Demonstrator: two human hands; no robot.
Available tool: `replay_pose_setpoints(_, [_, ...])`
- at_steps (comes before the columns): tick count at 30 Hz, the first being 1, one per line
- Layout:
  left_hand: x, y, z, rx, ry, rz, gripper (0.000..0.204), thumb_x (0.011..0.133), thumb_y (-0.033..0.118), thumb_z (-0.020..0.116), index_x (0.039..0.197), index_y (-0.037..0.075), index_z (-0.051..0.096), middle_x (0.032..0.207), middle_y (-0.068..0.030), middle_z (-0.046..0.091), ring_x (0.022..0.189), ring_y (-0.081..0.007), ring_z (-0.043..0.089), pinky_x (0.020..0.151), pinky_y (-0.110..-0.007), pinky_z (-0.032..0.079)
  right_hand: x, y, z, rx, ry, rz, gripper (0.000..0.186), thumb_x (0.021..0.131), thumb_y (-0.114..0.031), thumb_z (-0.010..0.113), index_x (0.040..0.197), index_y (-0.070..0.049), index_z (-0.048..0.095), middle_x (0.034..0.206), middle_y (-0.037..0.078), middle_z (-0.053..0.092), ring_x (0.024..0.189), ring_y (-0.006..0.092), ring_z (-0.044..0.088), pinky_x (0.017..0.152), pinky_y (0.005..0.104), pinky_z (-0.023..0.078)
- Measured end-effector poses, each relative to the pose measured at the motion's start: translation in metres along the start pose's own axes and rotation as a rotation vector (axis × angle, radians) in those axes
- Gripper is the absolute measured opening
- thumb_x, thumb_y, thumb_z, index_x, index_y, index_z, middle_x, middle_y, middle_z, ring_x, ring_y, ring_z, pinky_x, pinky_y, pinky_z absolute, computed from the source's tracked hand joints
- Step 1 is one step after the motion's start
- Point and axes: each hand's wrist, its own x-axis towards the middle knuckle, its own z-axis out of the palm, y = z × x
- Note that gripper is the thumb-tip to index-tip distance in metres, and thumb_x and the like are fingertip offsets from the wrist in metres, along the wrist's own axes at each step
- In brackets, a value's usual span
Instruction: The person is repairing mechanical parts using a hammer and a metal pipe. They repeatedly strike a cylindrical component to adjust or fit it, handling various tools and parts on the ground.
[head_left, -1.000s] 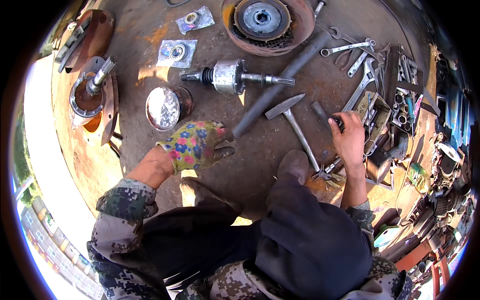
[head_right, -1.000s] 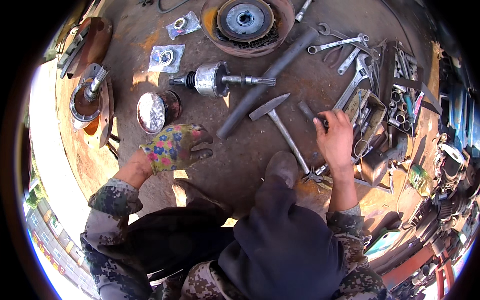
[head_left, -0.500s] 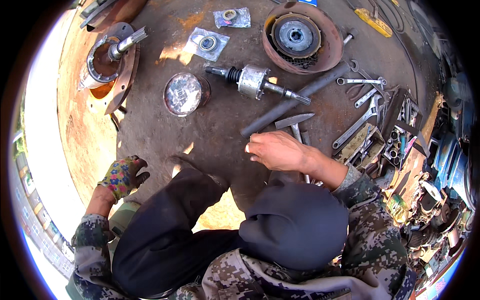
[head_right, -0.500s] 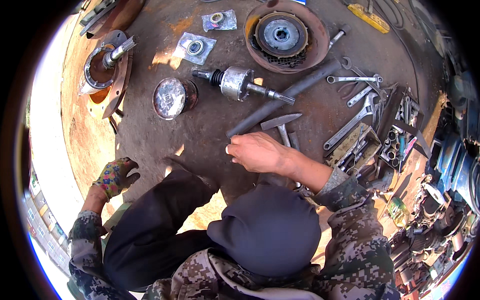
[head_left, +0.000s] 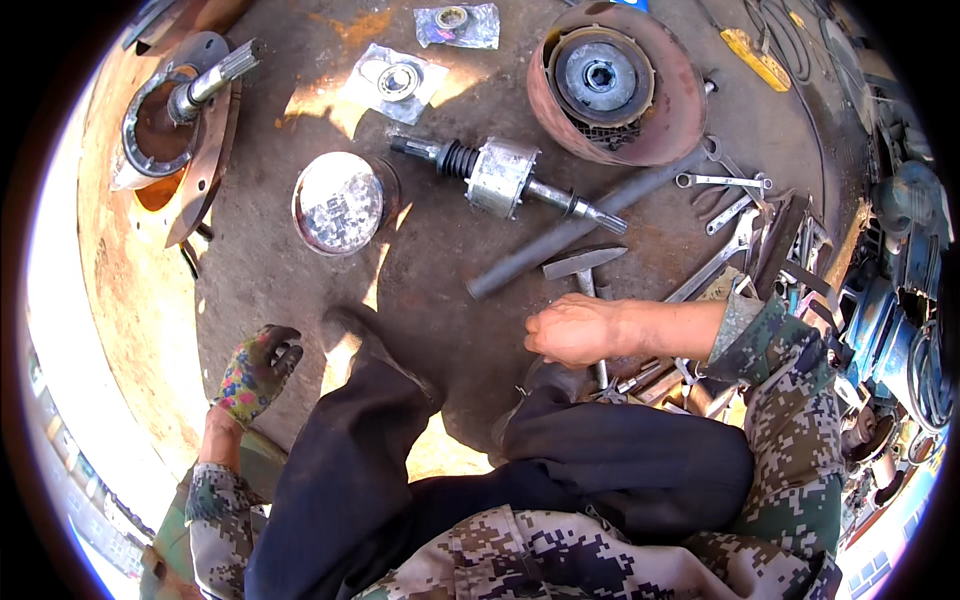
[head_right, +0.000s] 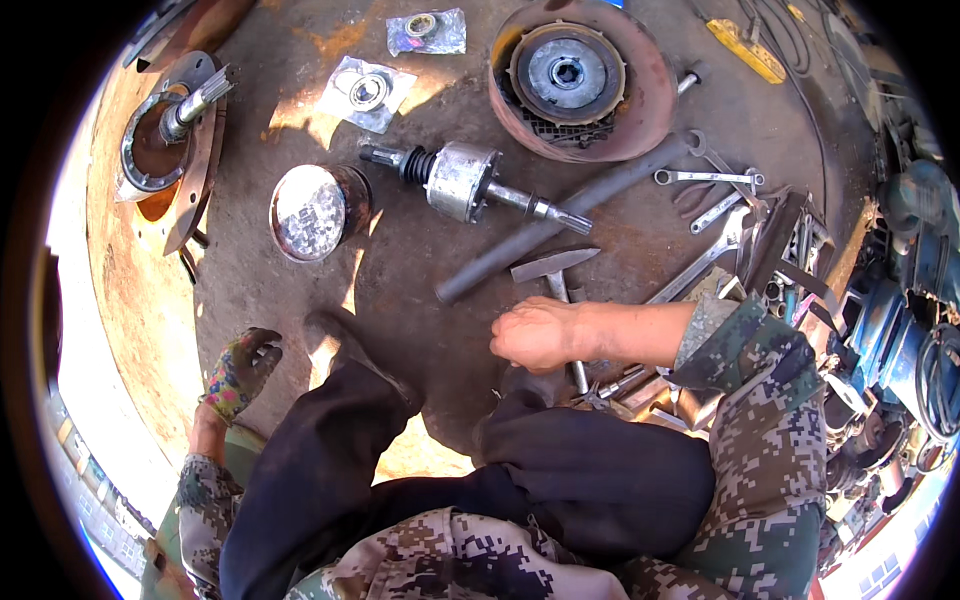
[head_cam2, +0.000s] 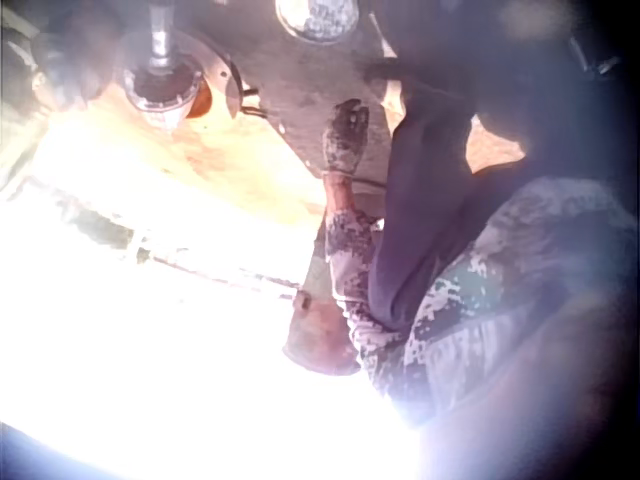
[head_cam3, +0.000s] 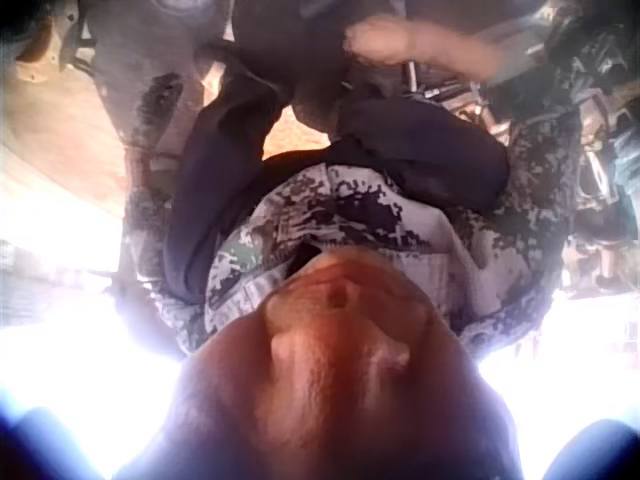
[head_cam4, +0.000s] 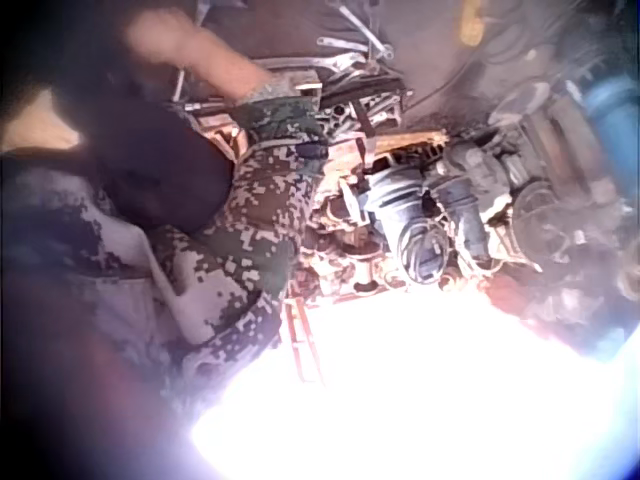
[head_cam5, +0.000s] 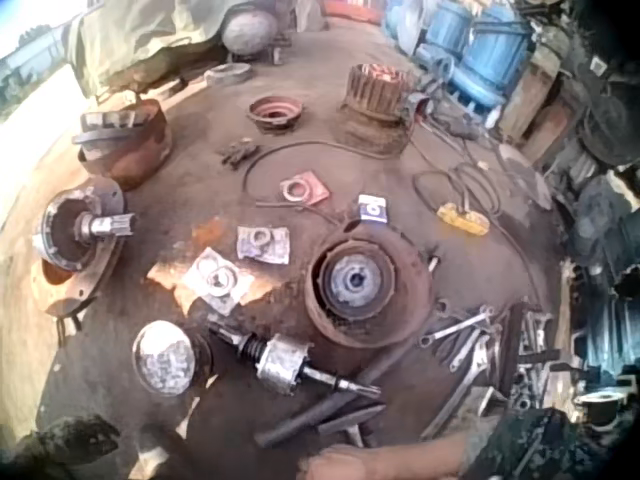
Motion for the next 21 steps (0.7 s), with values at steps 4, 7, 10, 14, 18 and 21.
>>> replay_pose_setpoints(4, [-0.005, -0.006, 0.003, -0.002, -0.008, -0.031, 0.023, 0.097, 0.011, 0.070, 0.119, 0.003, 0.071, 0.107, -0.0155, 0.075, 0.094, -0.0259, 0.075, 0.079, -0.035, 0.058, 0.005, 0.001, -0.005, -0.019, 0.235, 0.045, 0.011, 0.084, -0.009, 0.068, 0.090, -0.001, 0.066, 0.095, 0.017, 0.066, 0.095, 0.0377, 0.069, 0.081, 0.0502, 0.056])
replay_pose_setpoints(7, [0.000, -0.018, 0.002, -0.047, -0.047, -0.081, 0.023, 0.098, 0.013, 0.070, 0.119, 0.003, 0.071, 0.109, -0.0167, 0.074, 0.097, -0.0284, 0.074, 0.082, -0.037, 0.058, 0.005, 0.001, -0.020, -0.042, 0.312, 0.049, 0.010, 0.082, -0.008, 0.068, 0.088, -0.001, 0.064, 0.094, 0.017, 0.066, 0.095, 0.0372, 0.068, 0.080, 0.0493, 0.056])
replay_pose_setpoints(10, [0.009, -0.018, -0.001, 0.044, -0.043, -0.050, 0.024, 0.099, 0.014, 0.068, 0.119, 0.002, 0.070, 0.112, -0.0180, 0.074, 0.102, -0.0311, 0.074, 0.085, -0.039, 0.058, 0.004, 0.000, -0.029, -0.061, 0.358, 0.068, 0.015, 0.086, -0.014, 0.073, 0.088, -0.002, 0.063, 0.092, 0.014, 0.063, 0.092, 0.0360, 0.067, 0.078, 0.0485, 0.054])
replay_pose_setpoints(14, [0.025, -0.013, -0.003, 0.027, -0.030, 0.013, 0.025, 0.099, 0.015, 0.067, 0.120, 0.002, 0.070, 0.113, -0.0185, 0.074, 0.104, -0.0314, 0.073, 0.087, -0.039, 0.057, -0.021, -0.007, -0.042, -0.053, 0.492, 0.123, 0.017, 0.089, -0.015, 0.071, 0.095, -0.001, 0.064, 0.091, 0.015, 0.062, 0.087, 0.0362, 0.068, 0.074, 0.0483, 0.055])
replay_pose_setpoints(18, [0.031, -0.007, -0.002, -0.020, -0.028, 0.024, 0.023, 0.099, 0.013, 0.067, 0.119, 0.002, 0.071, 0.111, -0.0170, 0.075, 0.101, -0.0277, 0.074, 0.087, -0.037, 0.058, -0.041, -0.005, -0.041, 0.033, 0.940, 0.333, 0.021, 0.089, -0.015, 0.076, 0.102, -0.004, 0.064, 0.093, 0.014, 0.061, 0.084, 0.0367, 0.067, 0.074, 0.0462, 0.055])
replay_pose_setpoints(21, [0.029, -0.002, -0.003, -0.033, -0.042, -0.003, 0.023, 0.099, 0.013, 0.067, 0.119, 0.002, 0.071, 0.110, -0.0160, 0.075, 0.101, -0.0270, 0.074, 0.087, -0.037, 0.058, -0.047, -0.001, -0.049, 0.003, 1.111, 0.513, 0.041, 0.084, -0.016, 0.082, 0.119, -0.003, 0.064, 0.109, 0.015, 0.061, 0.099, 0.0365, 0.065, 0.085, 0.0456, 0.054])
